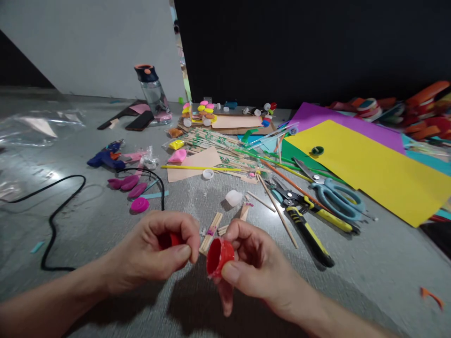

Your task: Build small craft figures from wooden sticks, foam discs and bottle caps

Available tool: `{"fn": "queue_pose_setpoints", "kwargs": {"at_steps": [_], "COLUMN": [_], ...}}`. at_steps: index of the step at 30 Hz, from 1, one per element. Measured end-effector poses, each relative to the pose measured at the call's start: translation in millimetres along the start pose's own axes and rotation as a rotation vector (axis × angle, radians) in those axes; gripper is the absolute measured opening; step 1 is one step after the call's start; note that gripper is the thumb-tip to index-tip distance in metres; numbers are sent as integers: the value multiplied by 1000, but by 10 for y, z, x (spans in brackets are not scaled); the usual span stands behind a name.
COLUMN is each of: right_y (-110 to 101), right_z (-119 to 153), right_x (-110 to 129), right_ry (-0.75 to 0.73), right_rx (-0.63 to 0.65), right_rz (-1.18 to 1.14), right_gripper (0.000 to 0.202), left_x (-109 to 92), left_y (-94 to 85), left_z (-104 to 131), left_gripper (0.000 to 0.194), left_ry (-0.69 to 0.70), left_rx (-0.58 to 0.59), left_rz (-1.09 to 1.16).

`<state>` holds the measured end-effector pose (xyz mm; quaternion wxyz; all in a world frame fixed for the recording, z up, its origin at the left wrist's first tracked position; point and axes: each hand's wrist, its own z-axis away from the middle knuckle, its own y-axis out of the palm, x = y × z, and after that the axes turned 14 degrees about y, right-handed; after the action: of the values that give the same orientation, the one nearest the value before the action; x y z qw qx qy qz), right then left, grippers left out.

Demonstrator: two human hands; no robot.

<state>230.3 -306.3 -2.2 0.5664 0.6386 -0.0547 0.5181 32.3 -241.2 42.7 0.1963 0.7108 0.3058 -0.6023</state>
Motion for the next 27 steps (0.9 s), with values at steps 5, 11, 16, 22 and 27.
{"fn": "queue_pose_setpoints", "kwargs": {"at_steps": [5,11,16,22,27], "right_y": [10,13,-28,32,-23], "right_z": [-7,-5,-5,27,29], "right_x": [40,27,0,36,18], "right_ry": [0,-37,-72,-33,-49], "right_rx": [3,-63,-152,-141,-145], "right_rz": [-21,19,137,168,141], "right_gripper": [26,24,22,23,24], "left_x": [61,133,97,63,118], "left_y": [-12,31,25,59,75], "left_z": [-2,26,40,29,-3], "left_gripper": [27,4,6,14,6], "left_ry": [301,717,679,256,104], "left_rx": [65,119,159,137,34], "left_rz": [-223,-581,-641,-65,104]}}
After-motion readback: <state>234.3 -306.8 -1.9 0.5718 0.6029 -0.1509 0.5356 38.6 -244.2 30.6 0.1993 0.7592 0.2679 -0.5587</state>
